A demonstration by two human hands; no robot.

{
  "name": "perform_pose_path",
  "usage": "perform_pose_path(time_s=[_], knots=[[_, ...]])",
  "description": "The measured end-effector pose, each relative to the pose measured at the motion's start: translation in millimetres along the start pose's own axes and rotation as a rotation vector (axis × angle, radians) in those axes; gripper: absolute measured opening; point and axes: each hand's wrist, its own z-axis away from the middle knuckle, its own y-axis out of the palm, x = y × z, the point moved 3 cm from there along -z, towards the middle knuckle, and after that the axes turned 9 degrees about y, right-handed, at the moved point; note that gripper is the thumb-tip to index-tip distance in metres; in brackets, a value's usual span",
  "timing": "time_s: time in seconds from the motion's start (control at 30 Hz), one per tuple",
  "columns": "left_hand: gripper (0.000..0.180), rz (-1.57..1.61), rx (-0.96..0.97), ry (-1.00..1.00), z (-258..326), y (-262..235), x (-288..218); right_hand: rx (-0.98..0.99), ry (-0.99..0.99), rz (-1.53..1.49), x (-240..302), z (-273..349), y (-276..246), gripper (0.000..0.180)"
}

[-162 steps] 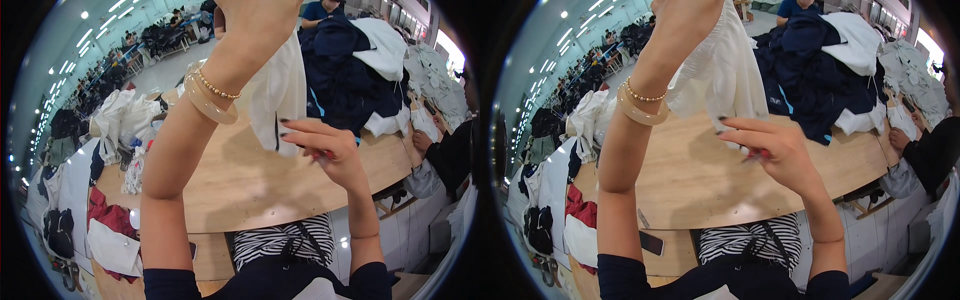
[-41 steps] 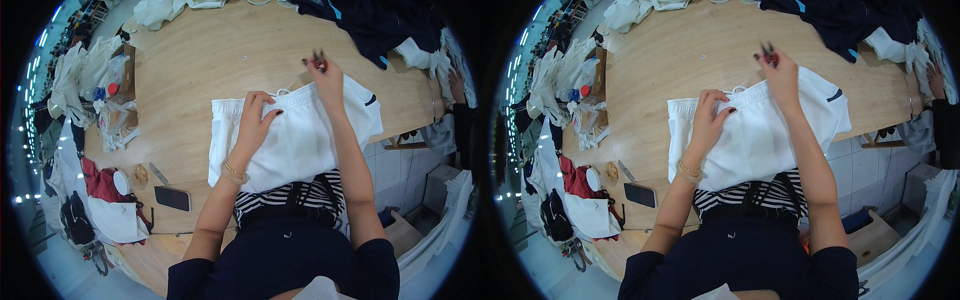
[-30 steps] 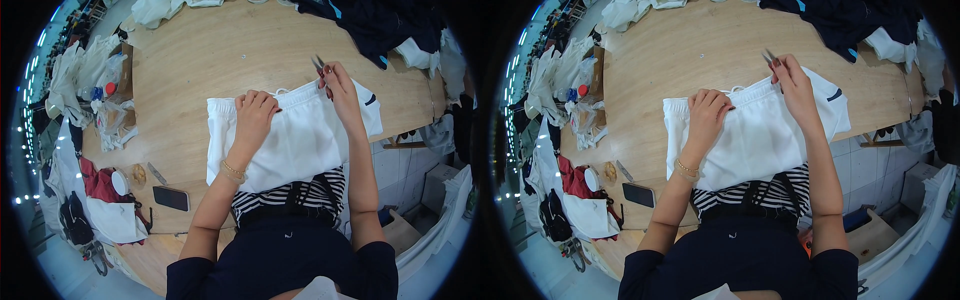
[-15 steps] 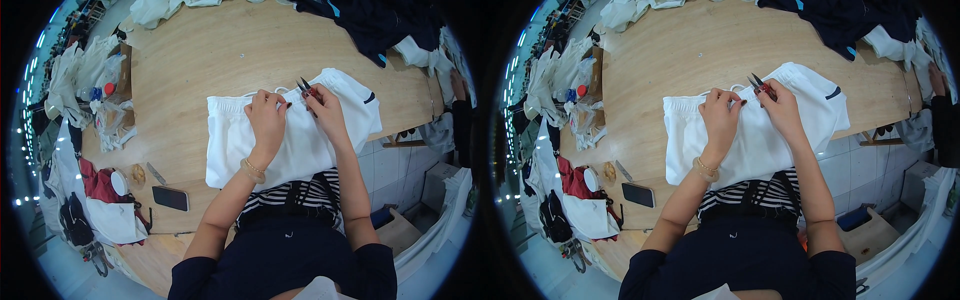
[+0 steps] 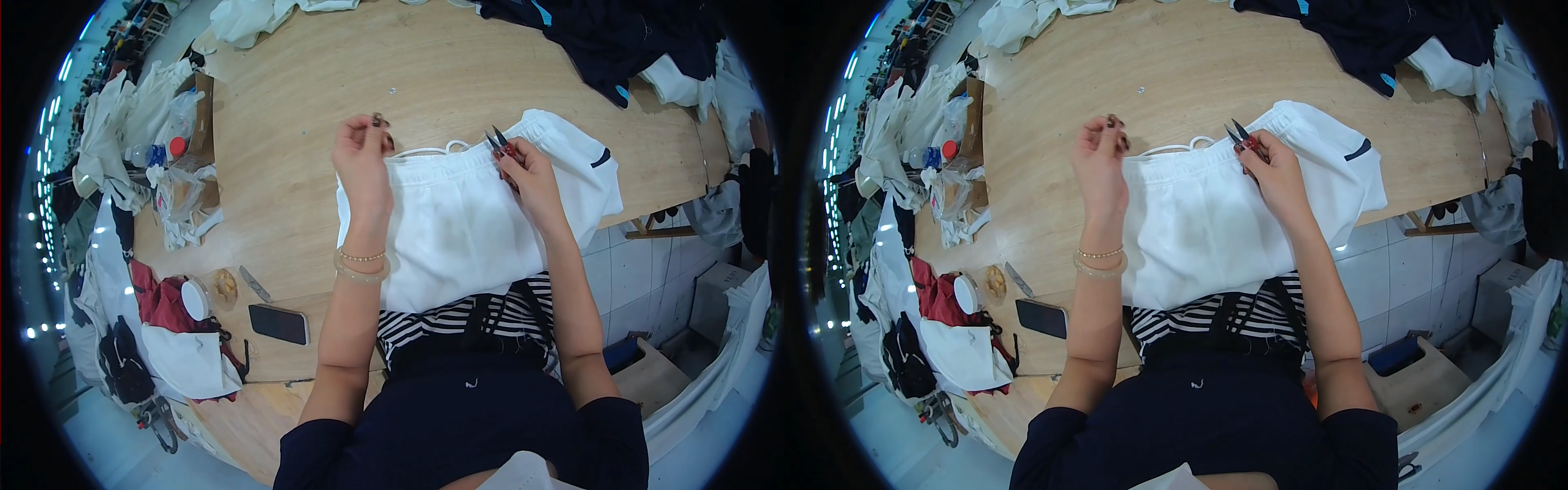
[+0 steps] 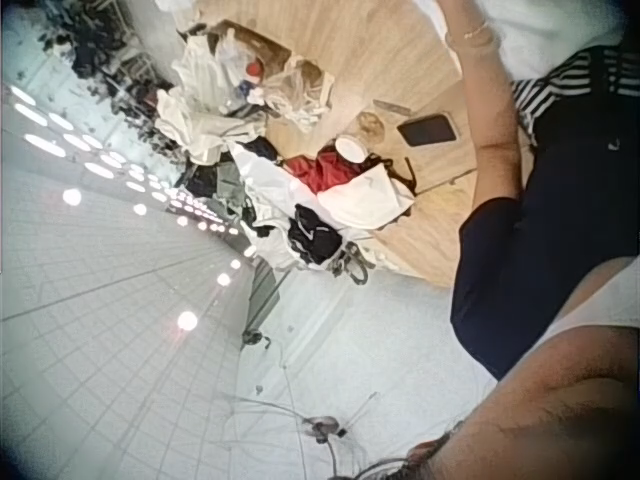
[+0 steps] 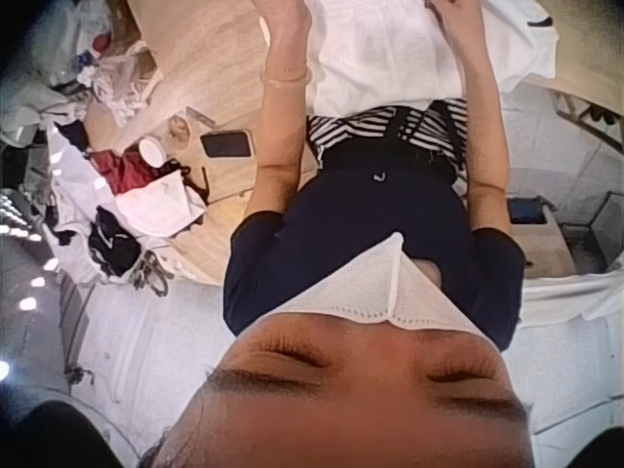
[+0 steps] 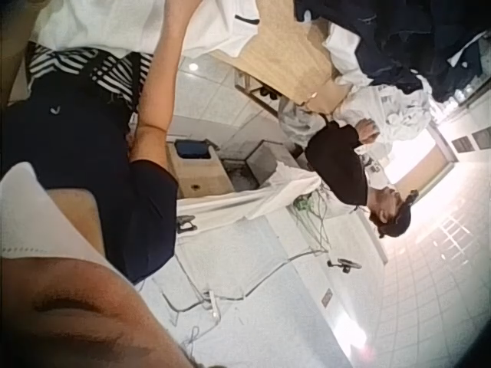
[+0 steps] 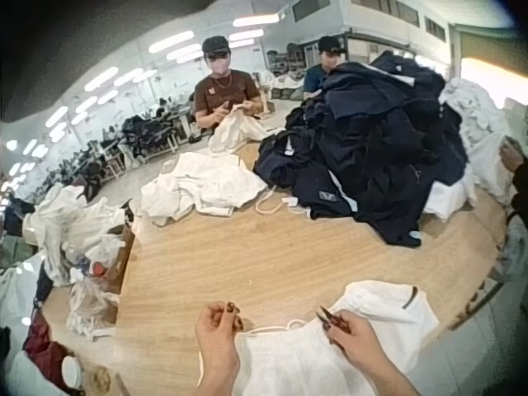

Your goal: Trimming loose threads from white athletic shorts using a small pair of snips.

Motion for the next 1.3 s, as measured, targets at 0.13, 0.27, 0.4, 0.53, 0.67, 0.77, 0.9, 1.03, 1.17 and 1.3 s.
perform_pose_path(time_s=[0.13, 0.27, 0.4, 0.53, 0.67, 0.77, 0.9, 1.03, 1.17, 1.3], knots=[[0.022, -0.006, -0.108, 0.369, 11.9, 27.5, -34.9, -0.002, 0.015, 0.013, 2.0, 1.7, -2.9, 0.007], [0.023, -0.661, 0.514, 0.399, 29.2, 21.5, -13.7, 0.024, 0.024, 0.027, 7.3, 4.5, -1.7, 0.008], [0.011, -0.829, 0.663, 0.262, 44.6, 23.4, 10.0, 0.044, 0.058, 0.064, 9.7, 8.5, -3.0, 0.011], [0.01, -0.763, 0.688, 0.25, 39.7, 21.4, 14.5, -0.053, -0.257, 0.24, 19.6, 17.3, 1.2, 0.016], [0.018, -0.707, 0.657, 0.326, 36.4, 14.5, 18.1, -0.047, -0.29, 0.374, 30.8, 26.4, 9.3, 0.015], [0.034, -0.857, 0.703, 0.514, 40.0, 19.5, 4.4, -0.033, -0.185, 0.515, 30.9, 27.4, 8.5, 0.015], [0.047, -0.912, 0.767, 0.502, 44.1, 9.9, 10.7, -0.094, -0.189, 0.7, 35.2, 32.6, 17.4, 0.018], [0.047, -0.915, 0.719, 0.574, 48.2, 7.4, 18.2, -0.161, -0.246, 0.814, 25.3, 30.0, 21.6, 0.02], [0.045, -0.951, 0.685, 0.642, 50.5, 5.7, 22.5, -0.179, -0.235, 0.818, 23.4, 30.0, 24.4, 0.02], [0.045, -0.947, 0.689, 0.656, 48.9, 2.8, 26.1, -0.179, -0.259, 0.716, 18.6, 30.1, 22.6, 0.02]])
